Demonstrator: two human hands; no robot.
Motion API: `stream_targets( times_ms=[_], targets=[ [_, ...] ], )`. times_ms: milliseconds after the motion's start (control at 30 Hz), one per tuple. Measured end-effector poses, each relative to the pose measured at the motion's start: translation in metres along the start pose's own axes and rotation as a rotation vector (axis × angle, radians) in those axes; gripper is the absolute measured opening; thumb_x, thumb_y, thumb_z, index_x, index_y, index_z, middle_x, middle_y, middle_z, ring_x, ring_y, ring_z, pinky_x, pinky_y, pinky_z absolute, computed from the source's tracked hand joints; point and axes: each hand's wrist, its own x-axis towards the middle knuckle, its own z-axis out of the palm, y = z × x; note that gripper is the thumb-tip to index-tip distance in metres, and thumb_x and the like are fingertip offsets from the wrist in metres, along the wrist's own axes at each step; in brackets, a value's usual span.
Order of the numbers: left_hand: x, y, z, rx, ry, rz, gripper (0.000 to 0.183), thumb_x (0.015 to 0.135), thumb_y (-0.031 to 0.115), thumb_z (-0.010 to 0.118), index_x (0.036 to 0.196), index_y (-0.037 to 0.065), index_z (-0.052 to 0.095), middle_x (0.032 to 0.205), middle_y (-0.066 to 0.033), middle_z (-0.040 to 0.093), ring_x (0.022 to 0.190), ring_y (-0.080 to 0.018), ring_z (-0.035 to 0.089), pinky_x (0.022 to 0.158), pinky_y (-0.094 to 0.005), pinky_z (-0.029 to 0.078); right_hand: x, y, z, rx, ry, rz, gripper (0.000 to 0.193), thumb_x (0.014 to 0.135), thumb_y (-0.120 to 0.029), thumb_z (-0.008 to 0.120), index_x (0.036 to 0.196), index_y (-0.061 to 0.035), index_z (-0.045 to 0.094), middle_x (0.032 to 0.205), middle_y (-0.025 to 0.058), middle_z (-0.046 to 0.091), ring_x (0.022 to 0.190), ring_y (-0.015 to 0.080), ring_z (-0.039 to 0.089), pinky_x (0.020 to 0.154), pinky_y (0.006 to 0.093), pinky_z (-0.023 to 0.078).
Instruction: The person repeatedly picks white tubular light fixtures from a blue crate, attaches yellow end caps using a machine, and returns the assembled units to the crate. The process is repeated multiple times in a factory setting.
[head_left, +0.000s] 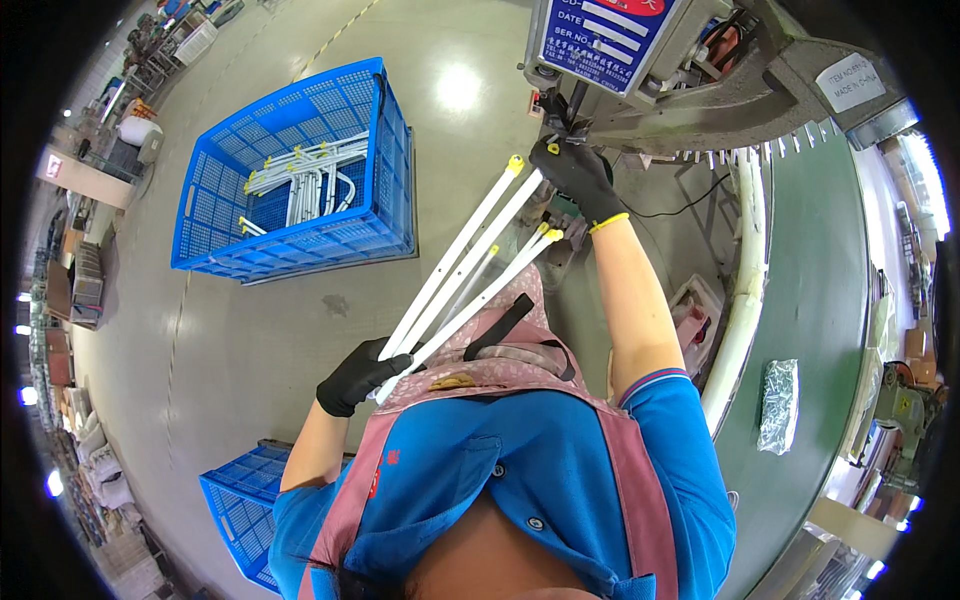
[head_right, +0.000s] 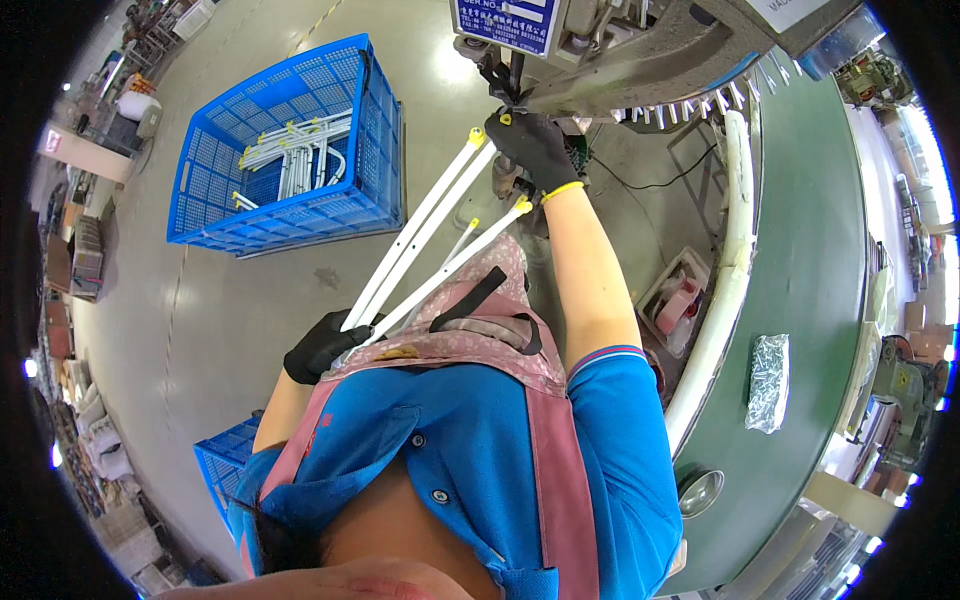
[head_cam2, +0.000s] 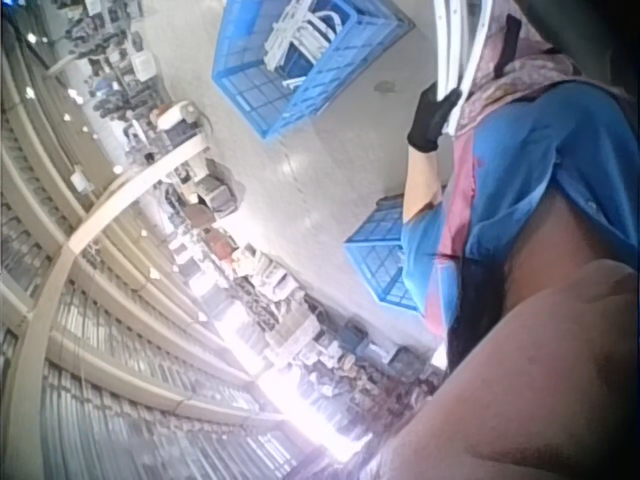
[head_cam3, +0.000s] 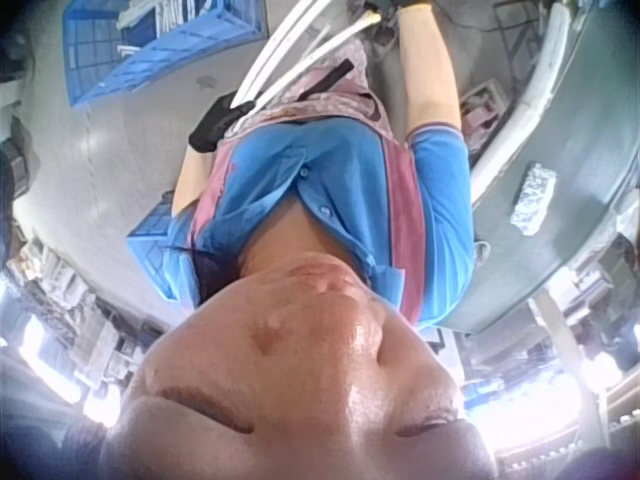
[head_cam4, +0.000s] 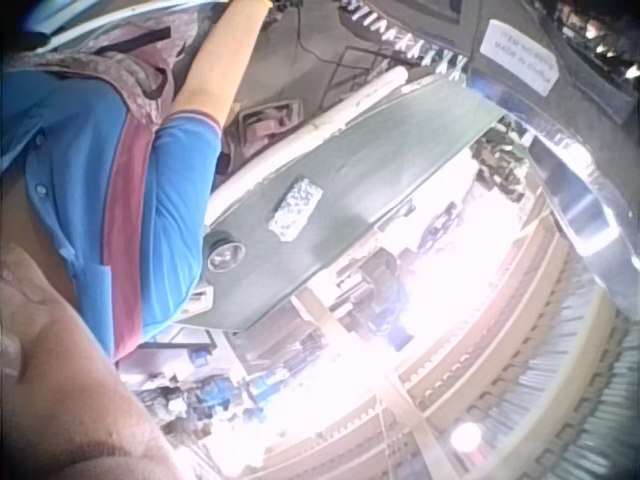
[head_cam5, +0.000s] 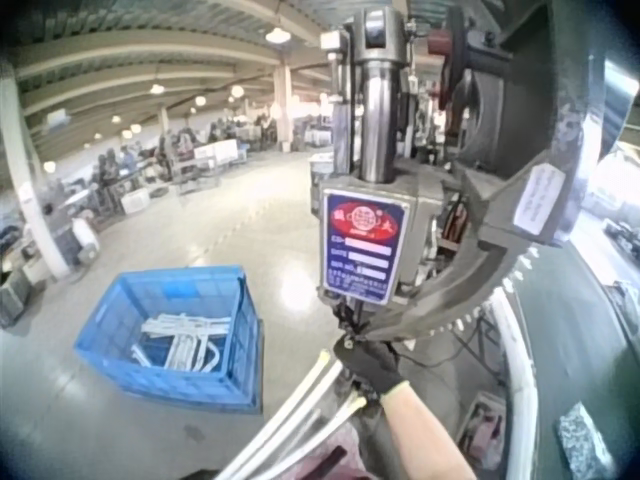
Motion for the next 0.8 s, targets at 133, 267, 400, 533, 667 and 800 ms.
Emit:
stream_targets(
  times_ms=[133,267,400,533,667,800],
  targets=[
    [-0.013,0.016,0.002,0.024,0.002,-0.012,0.050,0.084,0.035,0.066,0.118,-0.001,0.058,0.097,-0.0075,0.065,0.083,-0.0128,0.057,0.074,-0.0290,0.046,0.001,0.015,0.005,0.146,0.008,0.154,0.015,0.084,-0.016,0.053,0.090,-0.0053,0.062,0.077,0.0072,0.062,0.072,0.0217,0.060,0.069,0.0322,0.046],
    [-0.025,0.026,0.003,-0.035,-0.056,-0.024,0.051,0.081,0.028,0.069,0.121,-0.002,0.057,0.103,-0.0083,0.065,0.089,-0.0135,0.057,0.080,-0.0295,0.045,-0.008,0.017,0.002,-0.069,0.018,-0.052,0.016,0.082,-0.017,0.058,0.092,-0.0051,0.061,0.080,0.0105,0.063,0.074,0.0228,0.061,0.067,0.0322,0.047],
    [-0.019,0.019,0.003,-0.061,-0.070,0.026,0.051,0.079,0.021,0.071,0.121,-0.002,0.056,0.106,-0.0085,0.064,0.093,-0.0143,0.057,0.085,-0.0300,0.044,-0.018,-0.001,0.008,-0.449,0.068,-0.386,0.022,0.083,-0.020,0.059,0.097,-0.0029,0.058,0.086,0.0113,0.065,0.080,0.0232,0.064,0.064,0.0343,0.049],
    [-0.014,0.009,0.000,-0.057,-0.070,-0.009,0.051,0.078,0.020,0.073,0.121,-0.003,0.056,0.104,-0.0089,0.065,0.092,-0.0151,0.059,0.084,-0.0306,0.045,-0.035,-0.007,0.004,0.310,-0.036,0.158,0.034,0.089,-0.030,0.058,0.102,0.0018,0.057,0.081,0.0124,0.063,0.071,0.0207,0.062,0.066,0.0343,0.048],
    [-0.010,0.005,0.000,-0.083,-0.065,0.025,0.051,0.078,0.019,0.073,0.121,-0.003,0.055,0.101,-0.0102,0.067,0.088,-0.0157,0.061,0.081,-0.0307,0.047,-0.058,0.025,0.014,0.401,0.029,0.198,0.033,0.089,-0.031,0.058,0.098,0.0000,0.063,0.082,0.0088,0.063,0.070,0.0185,0.060,0.069,0.0327,0.048],
    [-0.008,0.011,-0.001,-0.105,-0.097,0.037,0.049,0.079,0.016,0.072,0.120,-0.004,0.056,0.099,-0.0120,0.068,0.085,-0.0168,0.063,0.080,-0.0309,0.048,-0.101,0.080,0.036,0.325,-0.042,0.182,0.024,0.084,-0.023,0.061,0.091,0.0003,0.065,0.085,0.0075,0.063,0.079,0.0169,0.059,0.073,0.0316,0.047]
  ],
)
